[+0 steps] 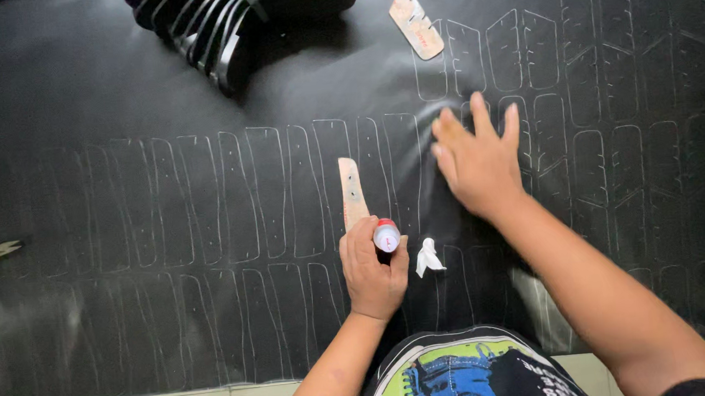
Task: The person wipes a large black sheet with white outlines using a small white cloth and a liquid from a small bottle. They repeatedly apply the liquid and wipe the surface, then briefly handle a larger pink bottle before resuming wiping.
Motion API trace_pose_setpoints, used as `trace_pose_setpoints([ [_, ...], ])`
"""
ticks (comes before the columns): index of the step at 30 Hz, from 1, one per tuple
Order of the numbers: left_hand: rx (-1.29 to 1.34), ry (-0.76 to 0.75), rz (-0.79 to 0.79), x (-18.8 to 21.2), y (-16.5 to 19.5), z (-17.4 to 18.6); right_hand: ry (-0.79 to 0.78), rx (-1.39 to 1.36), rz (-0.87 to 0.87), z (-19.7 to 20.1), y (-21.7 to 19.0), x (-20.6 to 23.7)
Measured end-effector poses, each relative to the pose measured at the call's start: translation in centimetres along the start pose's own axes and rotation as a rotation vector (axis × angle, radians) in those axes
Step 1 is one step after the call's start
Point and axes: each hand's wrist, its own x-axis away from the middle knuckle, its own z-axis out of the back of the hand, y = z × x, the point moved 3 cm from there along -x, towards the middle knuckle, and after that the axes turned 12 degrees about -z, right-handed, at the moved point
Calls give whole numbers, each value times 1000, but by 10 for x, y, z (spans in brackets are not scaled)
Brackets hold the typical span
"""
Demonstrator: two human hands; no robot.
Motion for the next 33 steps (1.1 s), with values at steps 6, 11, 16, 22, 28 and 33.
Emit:
trace_pose_setpoints([
  [6,8,6,11,-4,4,2,-24,-94,43,20,-16,42],
  [11,-6,38,-2,-3,5,3,-61,-179,-10,47,-5,95],
  [16,3,67,-33,0,4,3,-69,-268,145,47,-25,106],
  [22,18,50,-18,1,-2,4,0,-282,159,33,-47,123],
  [28,112,-42,29,1,6,23,36,-507,-15,27,-32,144],
  [33,389,-143,313,20,32,46,-34,-552,-194,32,-34,160],
])
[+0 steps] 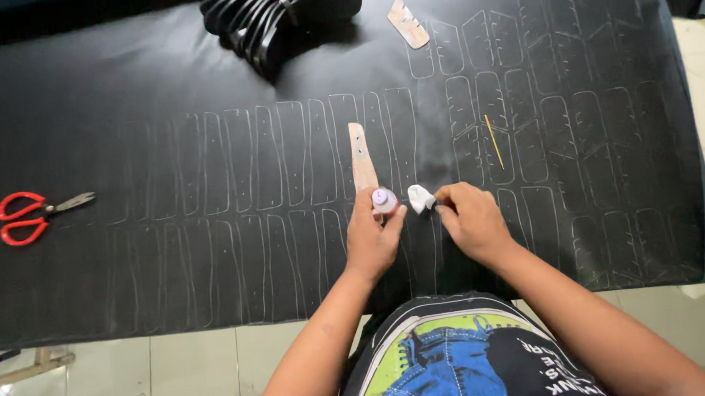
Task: The person wipes a large black sheet with white outlines using a small white cloth and a liquid from a small bottle. They repeatedly apply the liquid and wipe the surface, then briefly handle a larger pink bottle before resuming wiping.
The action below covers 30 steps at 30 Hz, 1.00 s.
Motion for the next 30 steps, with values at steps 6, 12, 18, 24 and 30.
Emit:
trace_pose_setpoints([
  [6,7,-45,67,33,25,14,19,311,188,-5,-8,-3],
  [12,-1,117,85,69,31,33,44,283,371,-14,-1,-16],
  [18,40,169,150,127,22,39,-15,34,476,-28,-2,1],
  [24,135,140,246,158,35,48,-637,-279,166,-51,-15,50],
  [30,437,9,327,149,46,57,-1008,-666,14,-70,-53,69],
])
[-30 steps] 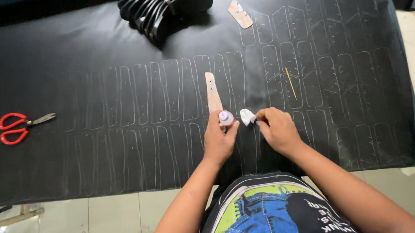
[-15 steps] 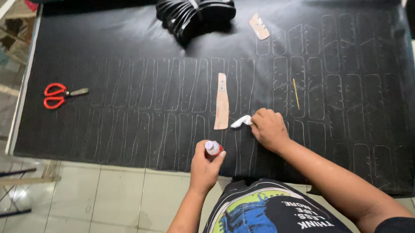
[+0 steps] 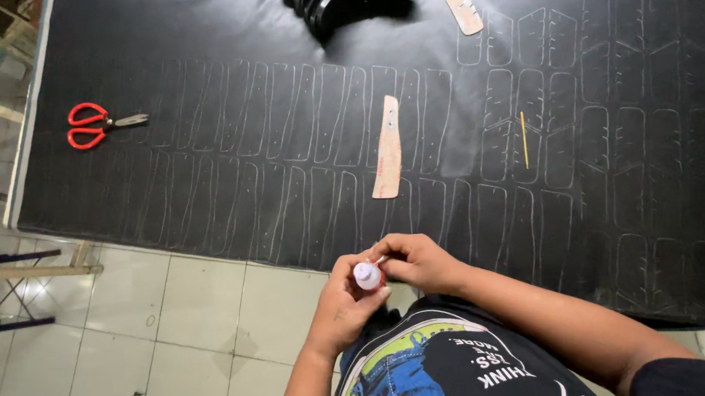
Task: The person wipes a large black sheet with white outlines using a small white cloth and a liquid from a small bottle. They repeatedly apply the liquid and wipe the surface, then briefly handle a larger pink bottle before resuming wiping.
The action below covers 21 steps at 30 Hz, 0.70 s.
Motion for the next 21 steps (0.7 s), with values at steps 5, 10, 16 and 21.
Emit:
trace_pose_setpoints([
  [5,-185,-30,-64,-17,18,42,324,306,49,5,-26,-14],
  [10,-313,-95,-75,-34,43,110,995,1013,19,54,-41,-11],
  [16,-334,-122,-111,-57,56,159,1143,1142,-335,88,-3,-21],
  [21,-291,-113,-81,-85,51,158,1146,1158,-411,136,-15,-51],
])
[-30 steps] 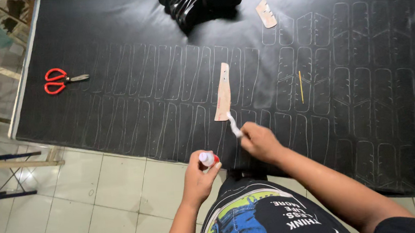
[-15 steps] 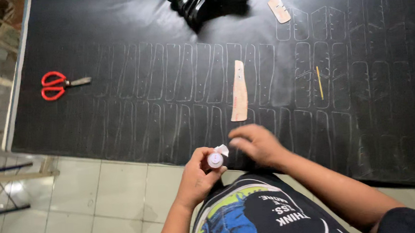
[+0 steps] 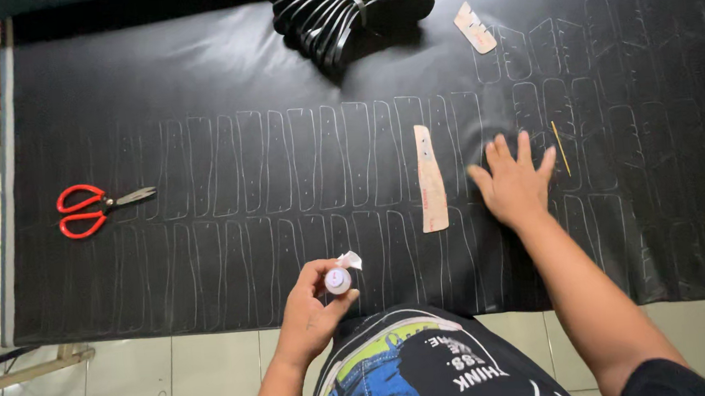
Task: The person wipes a large black sheet with white outlines using a small white cloth and a liquid from a small bottle. They repeatedly apply the liquid and wipe the surface, then briefly handle a larger pink bottle before resuming wiping.
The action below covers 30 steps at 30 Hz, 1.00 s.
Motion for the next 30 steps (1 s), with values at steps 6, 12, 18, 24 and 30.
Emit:
trace_pose_setpoints([
  [6,-12,-38,60,-39,-3,-13,38,-12,49,6,-15,-74],
  [12,-32,36,81,-68,-3,-11,39,-42,44,-2,5,13],
  [18,-5,16,143,-84,-5,-20,74,-49,72,3,-5,-42],
  [24,-76,-54,81,-91,2,-31,119,-83,71,0,-5,-55],
  [30,-57,5,118,-78,0,-21,76,-46,37,-5,11,14],
])
